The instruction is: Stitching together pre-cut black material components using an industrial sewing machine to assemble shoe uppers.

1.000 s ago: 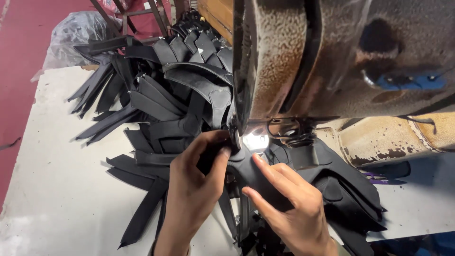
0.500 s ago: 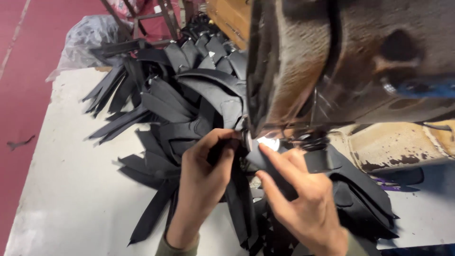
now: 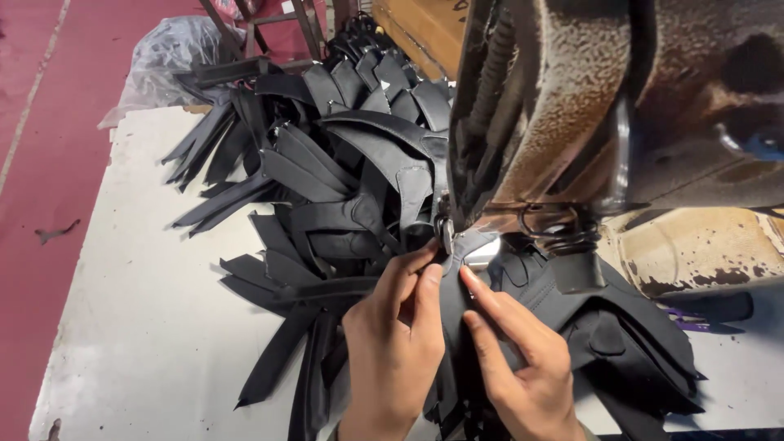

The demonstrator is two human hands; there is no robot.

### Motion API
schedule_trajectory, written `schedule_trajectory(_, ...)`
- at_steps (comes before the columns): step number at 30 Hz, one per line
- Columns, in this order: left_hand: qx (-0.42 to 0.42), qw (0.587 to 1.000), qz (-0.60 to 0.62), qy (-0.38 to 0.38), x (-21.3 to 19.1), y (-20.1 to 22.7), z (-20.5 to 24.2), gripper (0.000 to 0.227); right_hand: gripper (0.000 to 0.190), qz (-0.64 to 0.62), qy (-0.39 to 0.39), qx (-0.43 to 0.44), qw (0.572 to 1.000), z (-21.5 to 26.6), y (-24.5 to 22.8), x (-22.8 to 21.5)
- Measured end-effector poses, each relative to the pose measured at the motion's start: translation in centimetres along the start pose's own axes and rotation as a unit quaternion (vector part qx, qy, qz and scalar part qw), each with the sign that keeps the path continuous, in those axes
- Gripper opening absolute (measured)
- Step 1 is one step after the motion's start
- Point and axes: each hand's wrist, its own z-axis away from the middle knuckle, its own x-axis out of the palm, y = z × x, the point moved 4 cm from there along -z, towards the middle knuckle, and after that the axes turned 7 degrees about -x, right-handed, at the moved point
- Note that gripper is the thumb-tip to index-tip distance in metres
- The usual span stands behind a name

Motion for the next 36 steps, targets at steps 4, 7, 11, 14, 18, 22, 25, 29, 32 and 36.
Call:
schedule_trajectory(4,0.149,0.983,-0.11,0.006,-0.4,1.5,-2.3,0.026,0.04,-0.019,-0.004,0.008,1.0,-0.1,-0.1,-0.9)
schedule_trajectory(7,0.087,0.988,-0.02,-0.125,-0.4,0.7,-4.1,0.035,0.04,-0.02,-0.014,-0.001,1.0,-0.5,-0.6,-1.7)
schedule_trajectory(11,-0.016,0.972,0.068,-0.225,0.0,0.3,-5.0,0.032,0.043,0.007,-0.021,-0.017,1.0,-1.5,-1.0,-2.6)
schedule_trajectory(14,-0.025,0.971,0.076,-0.225,0.2,0.4,-5.2,0.026,0.057,0.064,-0.023,-0.053,0.996,-1.9,-1.2,-2.8)
schedule_trajectory(18,-0.042,0.972,0.088,-0.216,0.2,0.4,-5.1,0.015,0.057,0.076,-0.03,-0.066,0.994,-2.6,-1.0,-3.0)
schedule_trajectory(22,-0.03,0.975,0.109,-0.193,-0.1,-0.1,-4.7,0.018,0.054,0.095,-0.043,-0.061,0.993,-3.6,-1.2,-3.1)
schedule_trajectory(25,-0.06,0.972,0.138,-0.18,-0.4,-0.8,-3.9,0.021,0.047,0.123,-0.055,-0.051,0.99,-4.5,-1.0,-3.3)
schedule_trajectory(29,-0.133,0.969,0.175,-0.114,-0.2,-2.1,-1.8,0.021,0.033,0.169,-0.084,-0.107,0.976,-6.0,0.2,-3.2)
schedule_trajectory(32,-0.132,0.982,0.115,-0.073,0.3,-2.0,-0.2,0.018,0.025,0.177,-0.098,-0.02,0.979,-5.6,3.2,-3.0)
schedule_trajectory(36,-0.071,0.989,0.124,-0.049,1.4,-1.8,1.1,0.013,0.04,0.43,-0.038,-0.325,0.841,-3.7,1.4,-1.7)
